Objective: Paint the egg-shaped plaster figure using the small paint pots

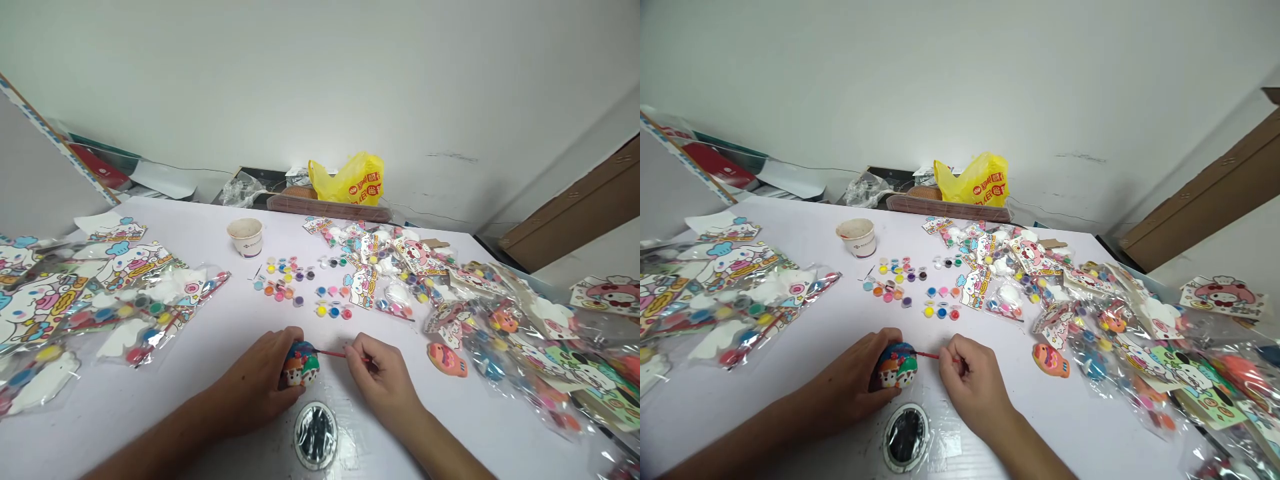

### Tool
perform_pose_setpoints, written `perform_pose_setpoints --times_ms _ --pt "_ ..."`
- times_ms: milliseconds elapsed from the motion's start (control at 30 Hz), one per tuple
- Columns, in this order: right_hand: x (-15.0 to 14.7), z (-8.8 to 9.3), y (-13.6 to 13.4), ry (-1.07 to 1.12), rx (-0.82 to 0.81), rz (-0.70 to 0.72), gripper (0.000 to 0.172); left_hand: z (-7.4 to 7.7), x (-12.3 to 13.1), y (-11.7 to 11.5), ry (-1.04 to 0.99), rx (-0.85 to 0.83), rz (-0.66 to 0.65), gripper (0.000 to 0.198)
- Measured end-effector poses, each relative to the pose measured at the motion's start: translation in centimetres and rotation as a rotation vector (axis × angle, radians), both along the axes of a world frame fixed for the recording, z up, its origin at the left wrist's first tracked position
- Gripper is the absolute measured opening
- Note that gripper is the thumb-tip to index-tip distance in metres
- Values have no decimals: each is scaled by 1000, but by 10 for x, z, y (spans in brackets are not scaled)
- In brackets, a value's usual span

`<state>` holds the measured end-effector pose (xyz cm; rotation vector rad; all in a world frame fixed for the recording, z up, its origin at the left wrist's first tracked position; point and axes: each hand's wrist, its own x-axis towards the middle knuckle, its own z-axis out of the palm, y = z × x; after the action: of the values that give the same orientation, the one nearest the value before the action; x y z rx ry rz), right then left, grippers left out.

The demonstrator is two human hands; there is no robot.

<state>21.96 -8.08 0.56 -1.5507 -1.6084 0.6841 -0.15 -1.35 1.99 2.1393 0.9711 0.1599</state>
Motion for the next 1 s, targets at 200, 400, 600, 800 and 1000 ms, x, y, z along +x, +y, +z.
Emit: perform_pose_setpoints --times_ms 200,400,600,800,1000 --pt "0 0 0 -16 -29 -17 34 2 0 -1 15 -16 4 48" --pt "1 0 1 -9 -36 10 34 2 0 -1 17 -13 7 49" --pt "1 0 2 2 -19 -12 35 3 -1 -1 24 -19 -2 47" --pt "4 1 0 9 -23 -73 35 3 -2 -1 11 -15 -10 46" --pt "7 2 -1 77 -6 -71 36 -5 -5 1 -42 5 6 42"
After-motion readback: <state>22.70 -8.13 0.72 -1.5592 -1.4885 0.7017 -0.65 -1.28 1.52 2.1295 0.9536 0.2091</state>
